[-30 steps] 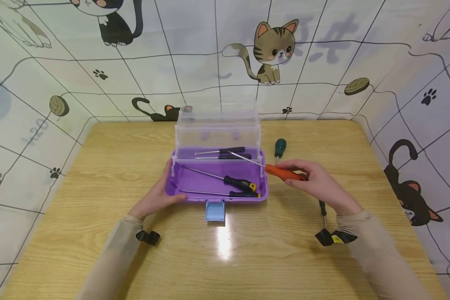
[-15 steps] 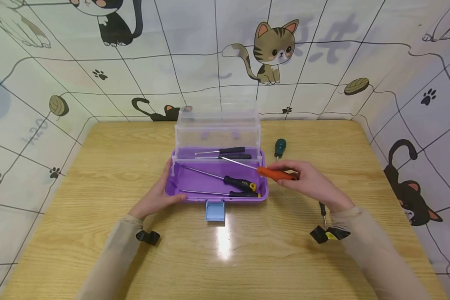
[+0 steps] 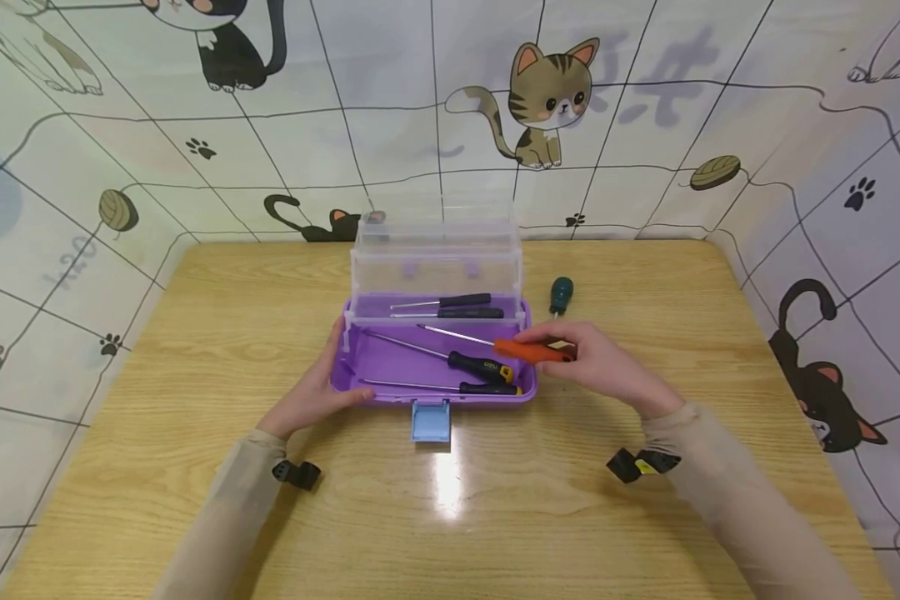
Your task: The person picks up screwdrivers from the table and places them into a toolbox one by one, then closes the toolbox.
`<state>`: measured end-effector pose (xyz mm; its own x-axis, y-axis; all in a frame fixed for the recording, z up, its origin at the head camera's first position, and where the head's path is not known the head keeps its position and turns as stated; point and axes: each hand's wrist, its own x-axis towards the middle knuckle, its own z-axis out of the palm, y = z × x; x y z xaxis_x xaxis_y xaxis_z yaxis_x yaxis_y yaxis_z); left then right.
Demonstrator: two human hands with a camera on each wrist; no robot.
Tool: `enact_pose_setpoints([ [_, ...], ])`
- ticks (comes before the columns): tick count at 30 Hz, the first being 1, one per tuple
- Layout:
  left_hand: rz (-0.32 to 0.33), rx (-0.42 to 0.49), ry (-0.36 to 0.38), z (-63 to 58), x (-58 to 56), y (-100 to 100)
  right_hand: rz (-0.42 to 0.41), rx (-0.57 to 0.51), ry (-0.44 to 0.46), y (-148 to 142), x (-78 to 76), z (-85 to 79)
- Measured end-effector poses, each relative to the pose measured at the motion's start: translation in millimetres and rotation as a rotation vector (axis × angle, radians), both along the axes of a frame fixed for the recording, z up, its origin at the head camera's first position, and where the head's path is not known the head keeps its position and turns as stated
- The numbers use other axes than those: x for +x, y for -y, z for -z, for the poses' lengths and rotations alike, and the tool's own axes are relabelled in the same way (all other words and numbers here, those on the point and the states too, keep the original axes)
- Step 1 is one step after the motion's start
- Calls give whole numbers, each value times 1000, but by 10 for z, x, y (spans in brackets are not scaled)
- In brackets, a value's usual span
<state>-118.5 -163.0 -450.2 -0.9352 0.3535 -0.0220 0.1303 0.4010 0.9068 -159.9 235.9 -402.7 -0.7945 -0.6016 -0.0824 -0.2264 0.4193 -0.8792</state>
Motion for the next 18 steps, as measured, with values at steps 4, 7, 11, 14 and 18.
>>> enact_pose_setpoints([
  [4, 5, 4, -9, 2, -3, 2, 0, -1, 29, 47, 4, -9],
  [7, 8, 6, -12, 4, -5, 4, -5, -2, 45, 81, 0, -3],
  [11, 7, 2, -9, 6, -3, 5, -12, 1, 39, 127, -10, 3],
  [14, 4, -1, -7, 5, 1, 6, -21, 12, 43, 166, -23, -1],
  [18, 4, 3, -10, 9, -1, 9, -50, 8, 79, 233, -63, 22],
])
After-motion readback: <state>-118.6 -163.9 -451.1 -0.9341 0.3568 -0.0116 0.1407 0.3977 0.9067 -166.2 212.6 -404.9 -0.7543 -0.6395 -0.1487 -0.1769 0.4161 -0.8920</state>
